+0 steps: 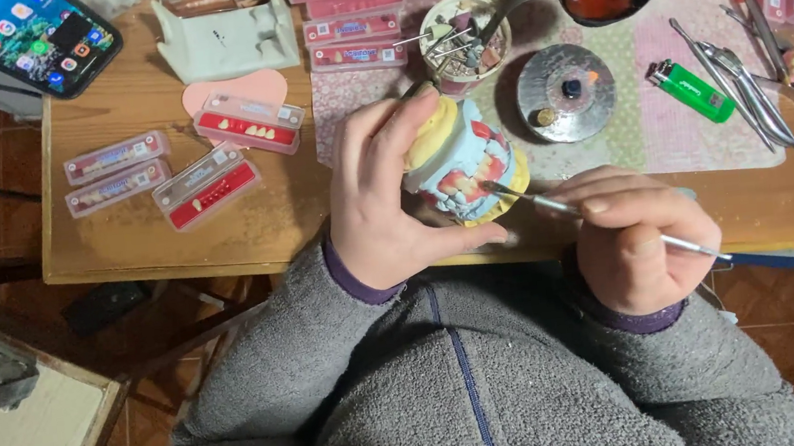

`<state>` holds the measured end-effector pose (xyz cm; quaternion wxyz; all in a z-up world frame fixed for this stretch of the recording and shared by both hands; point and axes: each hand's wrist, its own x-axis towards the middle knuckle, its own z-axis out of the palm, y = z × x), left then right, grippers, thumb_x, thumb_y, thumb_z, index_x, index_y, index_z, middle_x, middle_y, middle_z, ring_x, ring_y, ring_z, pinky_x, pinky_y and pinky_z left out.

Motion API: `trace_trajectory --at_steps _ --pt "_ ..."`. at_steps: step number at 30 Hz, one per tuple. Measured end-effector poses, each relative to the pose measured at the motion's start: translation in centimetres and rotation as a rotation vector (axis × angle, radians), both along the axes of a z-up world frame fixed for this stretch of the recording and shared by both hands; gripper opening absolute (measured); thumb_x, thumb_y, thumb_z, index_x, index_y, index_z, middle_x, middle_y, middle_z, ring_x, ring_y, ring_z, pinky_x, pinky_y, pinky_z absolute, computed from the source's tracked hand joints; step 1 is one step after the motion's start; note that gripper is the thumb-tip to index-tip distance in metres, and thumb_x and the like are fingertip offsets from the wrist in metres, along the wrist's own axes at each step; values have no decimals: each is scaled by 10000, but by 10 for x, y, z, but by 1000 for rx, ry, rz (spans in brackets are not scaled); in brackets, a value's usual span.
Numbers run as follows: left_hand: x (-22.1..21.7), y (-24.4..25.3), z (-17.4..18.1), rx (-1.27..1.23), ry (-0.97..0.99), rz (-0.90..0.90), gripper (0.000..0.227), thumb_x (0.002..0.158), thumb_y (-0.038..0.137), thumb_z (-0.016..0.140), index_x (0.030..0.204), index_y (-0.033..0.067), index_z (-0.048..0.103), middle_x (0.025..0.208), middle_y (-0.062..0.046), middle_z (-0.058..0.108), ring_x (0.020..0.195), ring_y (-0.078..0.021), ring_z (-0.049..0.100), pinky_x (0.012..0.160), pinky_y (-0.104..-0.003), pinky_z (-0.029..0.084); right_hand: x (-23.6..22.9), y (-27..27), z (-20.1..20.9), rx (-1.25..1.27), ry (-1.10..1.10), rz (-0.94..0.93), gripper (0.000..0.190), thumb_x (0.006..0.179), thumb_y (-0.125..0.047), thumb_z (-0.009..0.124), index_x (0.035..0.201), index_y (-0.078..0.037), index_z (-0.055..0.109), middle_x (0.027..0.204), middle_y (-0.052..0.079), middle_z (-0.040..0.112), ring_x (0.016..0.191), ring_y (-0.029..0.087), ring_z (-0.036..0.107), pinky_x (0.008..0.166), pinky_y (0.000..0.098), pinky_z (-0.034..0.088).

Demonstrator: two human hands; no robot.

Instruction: The person handles a dental model, placing a small tooth-like piece into the upper jaw. They then use a metal tool to scrape and shape the pink material on the model's gums and teeth. The person rotates the model to work on different areas.

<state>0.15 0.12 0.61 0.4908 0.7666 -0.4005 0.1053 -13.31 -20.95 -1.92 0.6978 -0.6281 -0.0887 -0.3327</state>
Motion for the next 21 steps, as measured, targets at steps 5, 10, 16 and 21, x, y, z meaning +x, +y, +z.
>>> trace_trajectory --at_steps 5,10,16,21 --pt "0 1 0 10 -6 -2 1120 680 483 1031 1535 104 416 1396 -123 440 1287 -296 513 1130 -415 480 -1 1 -1 -73 -5 -44 305 1125 -299 640 1057 -2 652 1001 179 717 956 305 718 885 401 566" --pt "0 1 0 16 -16 4 1121 670 497 1029 1526 102 422 1421 -121 446 1290 -302 511 1131 -428 473 -2 1 5 -131 -5 -33 307 1117 -315 635 1055 -14 652 997 189 720 937 307 725 885 402 580" --pt "1 1 -1 9 -13 0 1108 687 491 1027 1530 107 419 1427 -119 445 1297 -296 513 1136 -421 481 -2 2 12 -151 -12 -41 297 1113 -325 631 1075 -31 649 982 171 720 928 309 728 896 418 584" --pt "1 1 -2 6 -19 -3 1109 691 486 1026 1533 107 413 1425 -119 440 1297 -296 512 1136 -421 481 -6 2 15 -274 56 -91 300 1120 -341 608 1071 -46 640 1038 165 713 971 312 712 912 404 565"
